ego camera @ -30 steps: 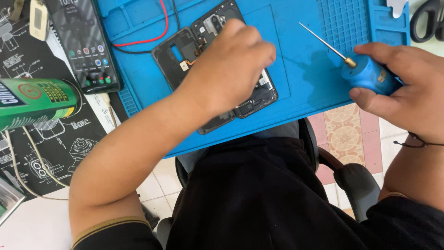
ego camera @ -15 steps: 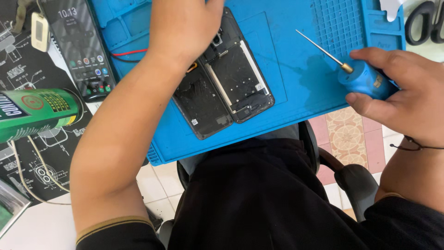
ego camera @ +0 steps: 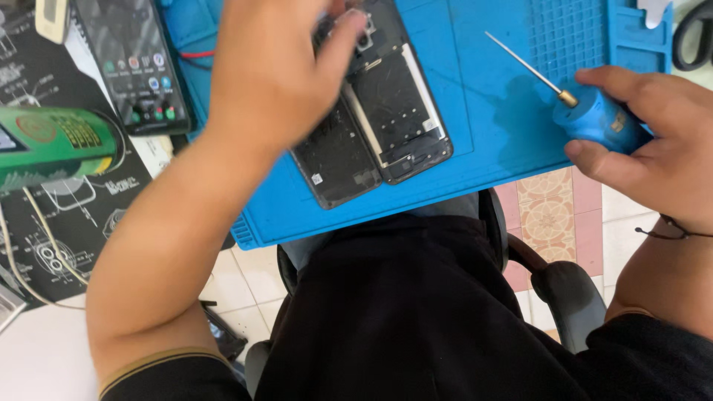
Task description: The person uses a blue electric screwdriver to remove screws from a disassembled smartphone placed on a blue work mat. They then switch to a small metal tool to adjust or remove components near the camera module area.
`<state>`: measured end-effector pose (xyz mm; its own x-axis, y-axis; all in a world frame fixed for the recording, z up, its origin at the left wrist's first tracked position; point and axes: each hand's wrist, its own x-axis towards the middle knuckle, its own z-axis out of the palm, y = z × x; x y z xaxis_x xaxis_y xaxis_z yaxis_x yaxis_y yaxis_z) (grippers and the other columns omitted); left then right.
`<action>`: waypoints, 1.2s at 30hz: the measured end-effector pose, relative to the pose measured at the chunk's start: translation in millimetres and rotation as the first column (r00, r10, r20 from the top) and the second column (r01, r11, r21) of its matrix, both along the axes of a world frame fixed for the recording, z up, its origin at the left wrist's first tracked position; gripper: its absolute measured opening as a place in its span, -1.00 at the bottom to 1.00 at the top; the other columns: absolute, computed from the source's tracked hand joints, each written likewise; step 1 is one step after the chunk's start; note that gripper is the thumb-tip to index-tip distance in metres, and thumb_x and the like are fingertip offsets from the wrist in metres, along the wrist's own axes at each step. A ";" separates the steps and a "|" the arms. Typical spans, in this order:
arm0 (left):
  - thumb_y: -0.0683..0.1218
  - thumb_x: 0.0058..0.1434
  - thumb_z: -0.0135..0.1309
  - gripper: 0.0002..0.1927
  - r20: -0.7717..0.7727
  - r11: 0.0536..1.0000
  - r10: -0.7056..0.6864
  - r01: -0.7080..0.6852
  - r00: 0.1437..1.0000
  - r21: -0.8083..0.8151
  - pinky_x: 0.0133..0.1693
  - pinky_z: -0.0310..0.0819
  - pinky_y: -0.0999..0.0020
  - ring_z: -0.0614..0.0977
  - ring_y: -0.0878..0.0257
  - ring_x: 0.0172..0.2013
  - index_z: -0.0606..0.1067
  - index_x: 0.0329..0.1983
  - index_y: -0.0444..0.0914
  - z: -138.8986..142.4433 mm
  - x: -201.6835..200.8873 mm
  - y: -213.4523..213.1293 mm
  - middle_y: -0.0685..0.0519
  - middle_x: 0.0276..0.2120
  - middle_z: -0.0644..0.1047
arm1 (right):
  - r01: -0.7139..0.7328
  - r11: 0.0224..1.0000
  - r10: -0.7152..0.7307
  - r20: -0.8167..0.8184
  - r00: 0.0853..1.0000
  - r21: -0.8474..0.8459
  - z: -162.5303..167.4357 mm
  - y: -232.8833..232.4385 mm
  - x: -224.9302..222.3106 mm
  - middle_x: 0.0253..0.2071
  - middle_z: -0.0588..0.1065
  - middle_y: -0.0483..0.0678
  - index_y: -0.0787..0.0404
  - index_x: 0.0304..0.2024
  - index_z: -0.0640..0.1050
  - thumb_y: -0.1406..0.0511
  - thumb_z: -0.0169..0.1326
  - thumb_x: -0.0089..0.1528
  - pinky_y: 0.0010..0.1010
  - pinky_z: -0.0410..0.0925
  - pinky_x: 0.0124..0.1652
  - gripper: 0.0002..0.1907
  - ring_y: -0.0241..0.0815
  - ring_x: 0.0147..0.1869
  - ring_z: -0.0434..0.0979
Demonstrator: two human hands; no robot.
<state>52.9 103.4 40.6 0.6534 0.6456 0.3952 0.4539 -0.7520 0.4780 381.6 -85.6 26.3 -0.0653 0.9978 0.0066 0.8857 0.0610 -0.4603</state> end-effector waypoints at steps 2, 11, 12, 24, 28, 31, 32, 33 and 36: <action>-0.11 0.33 0.30 -0.78 -0.050 0.999 -0.048 0.047 0.998 -0.022 0.06 0.37 0.01 0.54 -0.14 0.00 0.60 -0.04 -0.31 5.3 -10.5 -23.4 -0.09 -0.09 0.59 | 0.003 1.000 -0.003 -0.001 1.000 -0.005 -4.0 -2.8 1.5 -0.25 0.51 0.15 0.39 0.24 0.54 0.36 0.41 0.10 -0.33 0.45 -0.22 -0.34 -0.03 -0.26 0.58; 0.25 0.35 0.09 -0.31 -0.264 0.966 -0.251 0.258 0.931 -0.005 0.40 0.07 -0.10 0.35 -0.20 0.34 0.50 0.15 -0.49 -25.8 -6.3 -98.9 -0.32 0.25 0.42 | 0.016 0.999 -0.018 0.043 0.999 0.049 -18.1 -10.0 2.4 -0.23 0.52 0.17 0.39 0.22 0.56 0.37 0.44 0.10 -0.32 0.44 -0.20 -0.36 0.00 -0.23 0.57; 0.26 0.36 0.06 -0.29 -0.253 0.959 -0.281 0.276 0.926 -0.055 0.42 0.06 -0.09 0.34 -0.19 0.36 0.49 0.17 -0.49 -30.4 -5.4 -105.8 -0.32 0.27 0.41 | 0.012 0.998 -0.014 0.041 0.999 0.057 -18.9 -10.6 2.2 -0.22 0.52 0.17 0.38 0.23 0.55 0.37 0.44 0.11 -0.32 0.44 -0.19 -0.36 0.00 -0.22 0.57; 0.06 0.41 0.16 -0.52 -0.197 0.987 -0.162 0.156 0.967 -0.044 0.42 0.17 -0.07 0.37 -0.16 0.35 0.54 0.18 -0.42 -39.8 -10.8 -101.1 -0.26 0.25 0.45 | 0.002 0.998 -0.003 0.022 1.000 0.057 -27.2 -17.4 7.0 -0.15 0.51 0.14 0.37 0.28 0.54 0.39 0.43 0.15 -0.35 0.42 -0.11 -0.36 -0.02 -0.14 0.55; 0.02 0.38 0.18 -0.62 -0.174 0.984 -0.181 0.179 0.968 -0.026 0.41 0.17 -0.15 0.32 -0.27 0.34 0.58 0.11 -0.33 -36.8 -8.2 -103.6 -0.30 0.23 0.45 | 0.011 0.999 -0.011 0.011 1.000 0.048 -28.9 -19.7 7.5 -0.14 0.49 0.14 0.35 0.29 0.53 0.38 0.44 0.18 -0.35 0.42 -0.09 -0.36 -0.02 -0.12 0.55; -0.04 0.37 0.17 -0.66 -0.138 0.986 -0.168 0.166 0.976 -0.025 0.41 0.18 -0.23 0.28 -0.31 0.36 0.59 0.10 -0.35 -36.1 -4.2 -106.9 -0.33 0.24 0.43 | 0.012 0.999 -0.012 -0.001 1.000 0.043 -29.6 -19.9 7.3 -0.12 0.48 0.13 0.34 0.31 0.52 0.38 0.44 0.19 -0.36 0.42 -0.08 -0.35 -0.02 -0.11 0.55; -0.07 0.38 0.17 -0.70 -0.124 0.987 -0.161 0.162 0.979 -0.004 0.42 0.19 -0.23 0.29 -0.30 0.36 0.60 0.07 -0.35 -37.5 -2.9 -108.3 -0.32 0.24 0.43 | 0.009 0.999 -0.009 0.001 1.000 0.046 -29.3 -19.9 7.1 -0.12 0.48 0.14 0.34 0.30 0.52 0.38 0.44 0.18 -0.35 0.43 -0.09 -0.35 -0.02 -0.11 0.55; -0.11 0.38 0.16 -0.74 -0.109 0.987 -0.154 0.157 0.982 0.015 0.43 0.20 -0.23 0.29 -0.28 0.36 0.60 0.04 -0.36 -40.2 -1.1 -110.6 -0.30 0.24 0.43 | 0.004 0.999 -0.005 0.013 1.000 0.051 -29.2 -19.5 6.8 -0.12 0.49 0.14 0.34 0.30 0.52 0.38 0.44 0.18 -0.35 0.43 -0.09 -0.34 -0.01 -0.11 0.55; -0.17 0.34 0.15 -0.82 -0.056 0.990 -0.132 0.135 0.990 0.051 0.42 0.21 -0.26 0.32 -0.25 0.33 0.58 -0.09 -0.40 -53.8 4.6 -118.8 -0.25 0.17 0.45 | -0.005 0.999 0.002 0.049 0.999 0.054 -27.7 -18.1 4.7 -0.12 0.49 0.16 0.35 0.30 0.51 0.39 0.44 0.16 -0.34 0.44 -0.09 -0.33 0.00 -0.11 0.57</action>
<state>57.5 -15.4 -13.3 0.7529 0.5301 0.3900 0.3715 -0.8315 0.4131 386.3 -103.7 -1.4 -0.0706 0.9959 0.0572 0.9069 0.0880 -0.4120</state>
